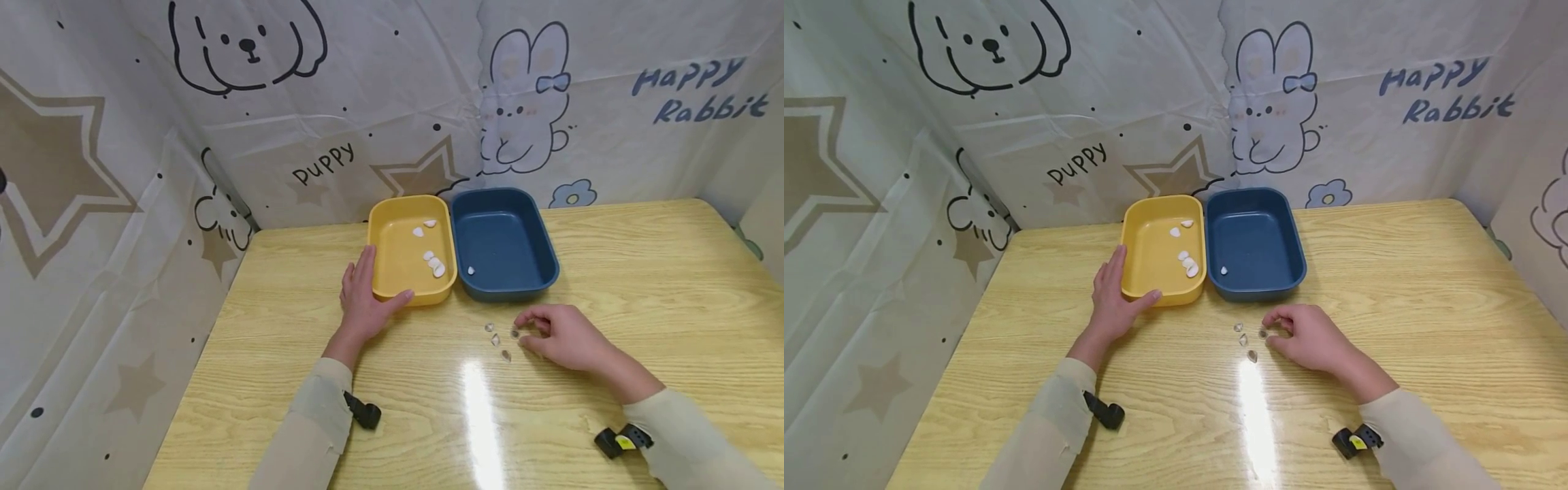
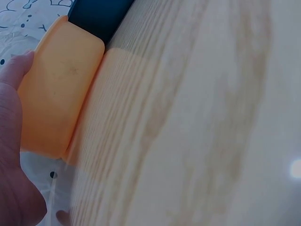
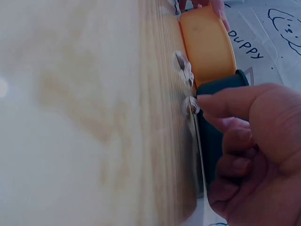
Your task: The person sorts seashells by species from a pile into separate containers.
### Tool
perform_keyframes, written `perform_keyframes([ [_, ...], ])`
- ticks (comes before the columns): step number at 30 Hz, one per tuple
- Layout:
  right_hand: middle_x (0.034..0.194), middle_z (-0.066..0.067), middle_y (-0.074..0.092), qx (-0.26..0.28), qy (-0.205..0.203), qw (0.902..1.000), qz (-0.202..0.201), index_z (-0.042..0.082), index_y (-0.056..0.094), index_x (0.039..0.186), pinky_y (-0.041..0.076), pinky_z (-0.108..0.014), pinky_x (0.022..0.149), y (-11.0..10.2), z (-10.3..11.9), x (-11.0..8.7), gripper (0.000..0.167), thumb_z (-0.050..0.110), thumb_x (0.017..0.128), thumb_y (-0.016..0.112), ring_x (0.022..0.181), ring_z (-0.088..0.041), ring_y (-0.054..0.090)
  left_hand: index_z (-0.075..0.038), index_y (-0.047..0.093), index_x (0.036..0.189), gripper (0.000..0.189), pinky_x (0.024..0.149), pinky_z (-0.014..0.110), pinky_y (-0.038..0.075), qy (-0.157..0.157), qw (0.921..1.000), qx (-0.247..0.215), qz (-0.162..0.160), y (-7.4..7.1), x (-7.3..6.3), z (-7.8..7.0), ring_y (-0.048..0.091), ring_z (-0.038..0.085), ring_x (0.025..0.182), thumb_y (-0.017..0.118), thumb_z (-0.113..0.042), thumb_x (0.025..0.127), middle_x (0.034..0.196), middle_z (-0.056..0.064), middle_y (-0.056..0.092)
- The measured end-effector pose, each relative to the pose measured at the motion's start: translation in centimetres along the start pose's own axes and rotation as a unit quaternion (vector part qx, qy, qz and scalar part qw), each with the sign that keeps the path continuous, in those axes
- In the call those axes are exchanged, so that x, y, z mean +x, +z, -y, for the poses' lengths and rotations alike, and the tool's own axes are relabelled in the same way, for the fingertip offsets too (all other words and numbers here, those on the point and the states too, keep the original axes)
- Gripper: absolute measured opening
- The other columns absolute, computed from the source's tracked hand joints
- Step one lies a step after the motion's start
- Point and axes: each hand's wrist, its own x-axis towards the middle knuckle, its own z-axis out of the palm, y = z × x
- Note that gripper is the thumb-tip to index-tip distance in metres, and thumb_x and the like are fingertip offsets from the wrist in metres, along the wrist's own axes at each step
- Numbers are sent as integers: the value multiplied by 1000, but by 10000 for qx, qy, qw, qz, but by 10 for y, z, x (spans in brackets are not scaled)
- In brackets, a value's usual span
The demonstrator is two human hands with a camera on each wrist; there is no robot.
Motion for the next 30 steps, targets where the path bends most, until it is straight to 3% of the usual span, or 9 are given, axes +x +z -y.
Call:
perform_keyframes([
  [12,63,11,35,-74,-601,9957,694,13,71,100,37,-29,66,-4,-10,15,14,7,88,75,57,-6,35,-36,5,161,112,114,58,4,-43,10000,-38,-4,-1,0,-3,-1,33,149,70,-71,77,165,-17,4],
  [30,62,9,39,108,-460,9977,494,17,70,95,39,-30,64,-4,-2,8,10,13,89,77,56,-7,37,-37,5,161,111,114,58,4,-71,10000,-35,25,-2,-1,-3,-1,32,149,71,-70,78,165,-17,4],
])
